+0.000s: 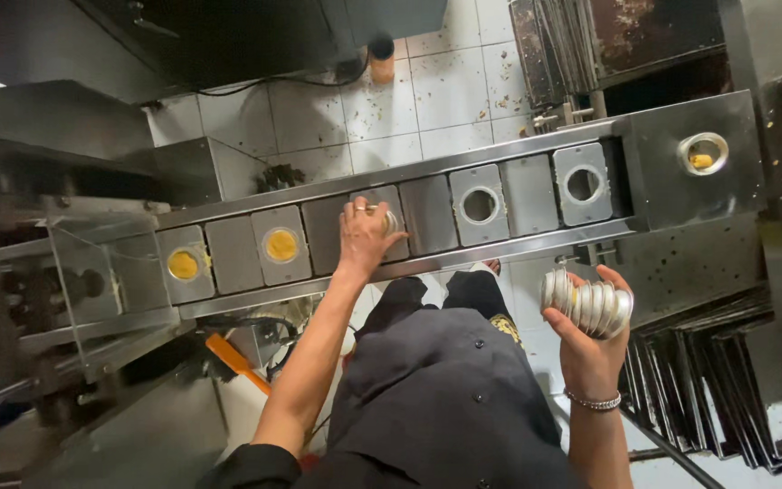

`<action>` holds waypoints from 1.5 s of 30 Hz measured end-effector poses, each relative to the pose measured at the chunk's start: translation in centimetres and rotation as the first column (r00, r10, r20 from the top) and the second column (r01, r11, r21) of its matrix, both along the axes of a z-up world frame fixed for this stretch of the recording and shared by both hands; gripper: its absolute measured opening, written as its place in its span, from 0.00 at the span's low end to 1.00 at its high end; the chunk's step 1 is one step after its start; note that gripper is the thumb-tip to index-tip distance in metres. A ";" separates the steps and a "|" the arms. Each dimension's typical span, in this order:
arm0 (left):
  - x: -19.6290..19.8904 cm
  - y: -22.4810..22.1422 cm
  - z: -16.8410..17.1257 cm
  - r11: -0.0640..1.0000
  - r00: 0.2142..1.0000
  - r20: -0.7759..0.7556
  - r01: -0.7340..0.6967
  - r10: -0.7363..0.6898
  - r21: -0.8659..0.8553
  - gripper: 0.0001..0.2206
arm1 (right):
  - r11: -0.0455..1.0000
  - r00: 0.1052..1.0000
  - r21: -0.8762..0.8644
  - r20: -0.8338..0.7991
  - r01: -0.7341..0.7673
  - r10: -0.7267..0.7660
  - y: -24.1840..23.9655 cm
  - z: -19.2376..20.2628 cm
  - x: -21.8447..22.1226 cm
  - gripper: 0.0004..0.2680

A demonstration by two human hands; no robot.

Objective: The person organizes and stacks small yellow bakery tins, moves them onto a conveyor belt, and cleans the work surface with a cloth.

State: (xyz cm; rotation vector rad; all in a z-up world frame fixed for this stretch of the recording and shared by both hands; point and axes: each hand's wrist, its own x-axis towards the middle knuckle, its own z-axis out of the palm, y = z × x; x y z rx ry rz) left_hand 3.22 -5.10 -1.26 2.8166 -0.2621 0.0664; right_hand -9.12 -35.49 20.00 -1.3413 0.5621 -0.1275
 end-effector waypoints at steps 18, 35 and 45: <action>3.3 -7.6 0.5 0.878 0.909 0.196 0.408 -0.367 -0.249 0.37 | 0.999 0.997 0.037 0.073 0.008 -0.011 0.3 0.3 -0.8 0.33; -0.7 1.7 -0.8 0.970 0.992 0.124 0.026 0.004 -0.242 0.33 | 0.996 0.979 -0.087 0.201 -0.015 0.032 -1.4 -2.4 0.8 0.33; -2.4 4.1 -0.4 0.979 0.985 0.130 -0.089 0.114 -0.182 0.25 | 0.996 0.981 -0.078 0.183 -0.043 0.057 -0.5 -2.2 1.4 0.32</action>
